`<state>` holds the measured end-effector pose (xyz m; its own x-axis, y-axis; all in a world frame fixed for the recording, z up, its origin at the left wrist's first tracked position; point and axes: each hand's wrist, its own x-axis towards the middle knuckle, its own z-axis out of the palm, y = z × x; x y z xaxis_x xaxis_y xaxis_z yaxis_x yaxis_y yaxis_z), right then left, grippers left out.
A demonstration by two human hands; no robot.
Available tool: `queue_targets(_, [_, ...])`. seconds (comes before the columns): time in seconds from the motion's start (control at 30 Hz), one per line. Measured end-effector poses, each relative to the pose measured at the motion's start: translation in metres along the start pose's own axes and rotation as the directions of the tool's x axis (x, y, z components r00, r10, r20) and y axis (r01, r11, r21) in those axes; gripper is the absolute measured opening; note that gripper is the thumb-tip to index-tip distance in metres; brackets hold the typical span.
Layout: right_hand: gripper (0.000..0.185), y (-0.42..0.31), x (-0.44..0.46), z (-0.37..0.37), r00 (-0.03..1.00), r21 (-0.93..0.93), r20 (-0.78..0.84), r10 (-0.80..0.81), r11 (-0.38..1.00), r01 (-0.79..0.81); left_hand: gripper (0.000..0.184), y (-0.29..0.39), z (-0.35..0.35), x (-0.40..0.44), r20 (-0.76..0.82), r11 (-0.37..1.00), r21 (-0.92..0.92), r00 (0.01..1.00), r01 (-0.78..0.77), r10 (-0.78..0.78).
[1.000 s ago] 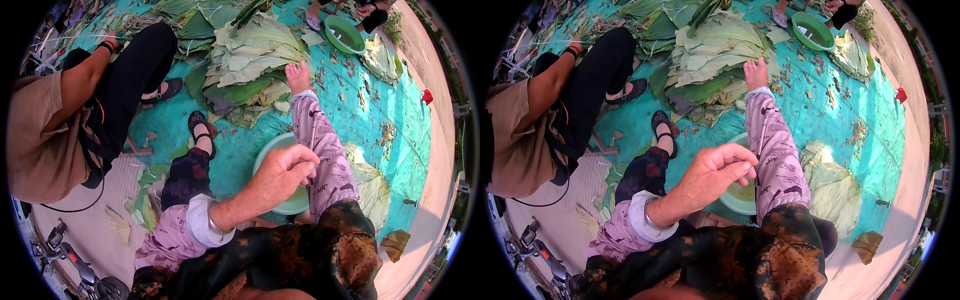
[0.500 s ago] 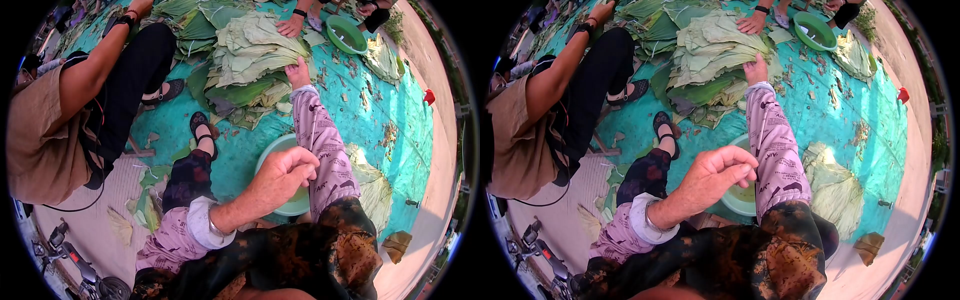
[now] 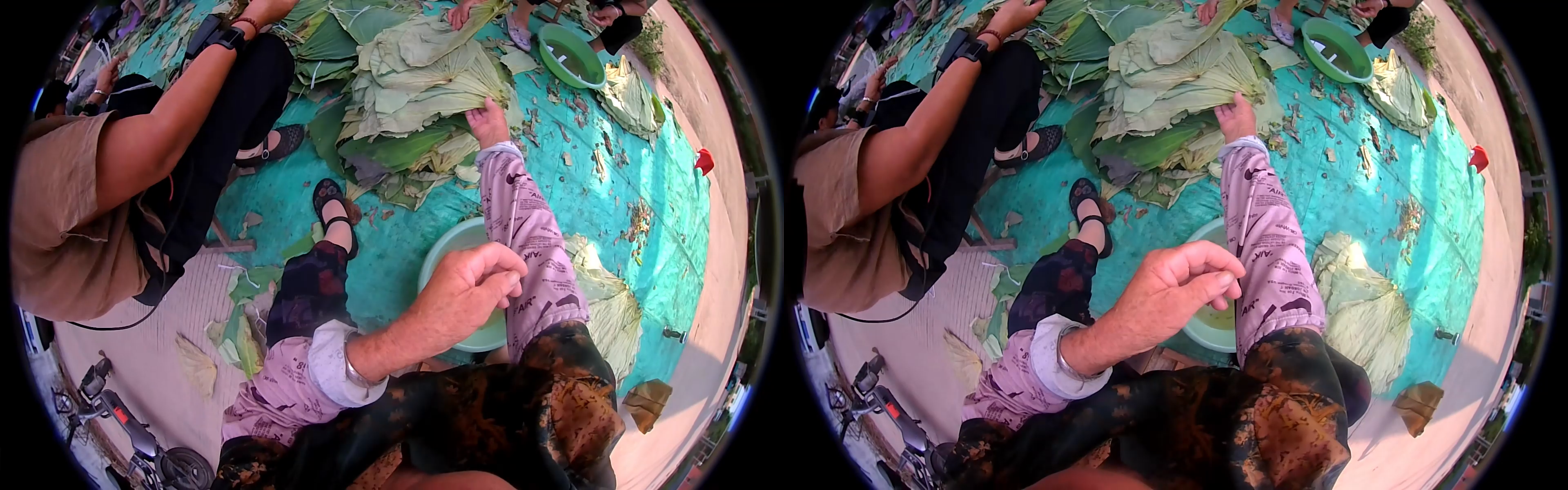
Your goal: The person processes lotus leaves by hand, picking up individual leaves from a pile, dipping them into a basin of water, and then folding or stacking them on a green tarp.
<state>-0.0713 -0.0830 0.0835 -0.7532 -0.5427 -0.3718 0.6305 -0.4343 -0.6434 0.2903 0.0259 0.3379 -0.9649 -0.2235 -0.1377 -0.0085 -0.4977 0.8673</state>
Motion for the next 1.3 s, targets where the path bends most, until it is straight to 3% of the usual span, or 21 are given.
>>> queue_targets(0.1, [0.036,-0.008,-0.028,0.017,0.98,-0.178,-0.165,0.116,0.973,-0.145,0.018,-0.001,0.0,0.0,0.005,1.0,0.006,1.0,0.004,-0.005])
queue_targets(0.2, [0.04,-0.006,-0.041,0.014,0.963,-0.486,-0.027,0.27,0.838,-0.248,0.018,-0.001,0.0,-0.001,0.005,1.0,0.008,1.0,0.005,-0.005])
queue_targets(0.23, [0.037,-0.006,-0.055,0.027,0.96,-0.568,-0.048,0.277,0.783,-0.254,0.018,0.0,0.0,-0.001,0.004,1.0,0.006,1.0,0.005,-0.005])
queue_targets(0.37, [0.027,-0.003,-0.07,0.069,1.0,-0.752,-0.025,-0.013,0.659,-0.01,0.018,0.0,0.0,-0.003,0.007,1.0,0.001,1.0,0.006,-0.006])
queue_targets(0.47, [0.024,-0.004,-0.069,0.089,1.0,-0.707,0.024,-0.012,0.707,0.026,0.018,0.0,-0.001,-0.003,-0.004,1.0,0.0,1.0,0.01,-0.01])
queue_targets(0.57, [0.02,0.004,-0.058,0.097,0.963,-0.62,0.0,-0.271,0.756,0.213,0.018,0.002,-0.001,-0.003,-0.011,1.0,-0.006,1.0,0.007,-0.007])
queue_targets(0.67, [0.023,0.007,-0.049,0.098,0.992,-0.568,-0.045,-0.115,0.82,0.069,0.018,0.001,-0.003,-0.005,-0.013,1.0,-0.014,1.0,0.002,-0.002])
queue_targets(0.77, [0.027,0.012,-0.046,0.098,0.999,-0.505,0.01,-0.032,0.862,0.033,0.018,0.004,-0.003,-0.005,-0.029,1.0,0.003,1.0,0.01,-0.01])
queue_targets(0.87, [0.03,0.014,-0.037,0.093,0.998,-0.452,-0.008,-0.057,0.891,0.047,0.018,0.005,-0.004,-0.006,-0.041,1.0,-0.007,0.999,0.02,-0.021])
queue_targets(0.97, [0.022,0.002,-0.033,0.074,0.973,-0.383,-0.046,-0.226,0.904,0.192,0.019,0.005,-0.006,-0.006,-0.03,1.0,-0.016,1.0,-0.004,0.003])
queue_targets(1.17, [0.011,-0.03,-0.033,0.019,0.933,-0.37,-0.196,-0.301,0.904,0.214,0.018,0.004,-0.004,-0.008,-0.006,1.0,0.016,1.0,0.004,-0.004])
queue_targets(1.27, [0.011,-0.029,-0.028,-0.004,0.875,-0.351,-0.369,-0.314,0.919,0.182,0.018,0.002,-0.003,-0.008,-0.001,1.0,-0.005,1.0,-0.008,0.008])
queue_targets(1.3, [0.025,-0.021,-0.024,-0.017,0.889,-0.331,-0.343,-0.305,0.924,0.189,0.018,0.002,-0.002,-0.008,0.002,1.0,-0.005,1.0,-0.007,0.007])
